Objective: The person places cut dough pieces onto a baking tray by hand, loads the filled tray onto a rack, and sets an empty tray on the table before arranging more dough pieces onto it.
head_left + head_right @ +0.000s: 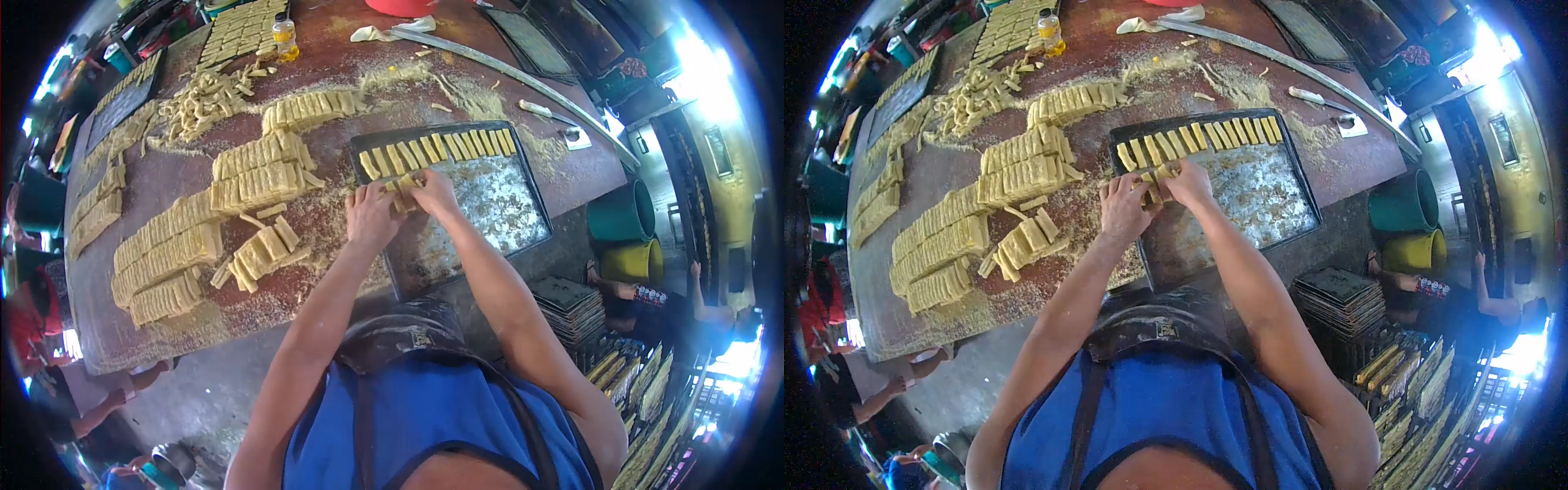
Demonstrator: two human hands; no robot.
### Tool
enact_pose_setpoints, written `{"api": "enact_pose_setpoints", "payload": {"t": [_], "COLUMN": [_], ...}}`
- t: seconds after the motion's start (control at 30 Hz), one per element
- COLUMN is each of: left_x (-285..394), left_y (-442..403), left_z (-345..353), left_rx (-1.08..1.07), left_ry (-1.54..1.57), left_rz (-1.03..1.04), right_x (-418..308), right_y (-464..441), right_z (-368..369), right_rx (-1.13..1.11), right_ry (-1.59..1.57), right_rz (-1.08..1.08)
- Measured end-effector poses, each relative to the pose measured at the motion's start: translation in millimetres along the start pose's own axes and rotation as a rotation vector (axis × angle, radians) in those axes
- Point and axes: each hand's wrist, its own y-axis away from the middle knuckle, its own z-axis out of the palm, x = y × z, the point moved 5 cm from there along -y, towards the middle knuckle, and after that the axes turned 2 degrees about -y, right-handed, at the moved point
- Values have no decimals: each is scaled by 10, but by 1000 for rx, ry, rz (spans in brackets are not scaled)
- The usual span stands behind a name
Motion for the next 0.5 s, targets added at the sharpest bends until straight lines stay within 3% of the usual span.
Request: {"api": "enact_pose_setpoints", "payload": {"t": [0.17,0.27,0.37,0.5], "left_x": [126,255,242,421], "left_y": [-107,-162,-212,-190], "left_z": [-19,151,216,192], "left_rx": [-46,-36,-69,30], "left_ry": [-64,-97,-133,-127], "left_rz": [-65,-23,-89,-145], "right_x": [60,102,32,354], "right_y": [-115,-113,-5,-156], "right_z": [-112,-190,-494,-469], "right_rx": [-100,-185,-353,-296], "right_ry": [-74,61,-131,-71], "right_rz": [18,-48,6,-114]}}
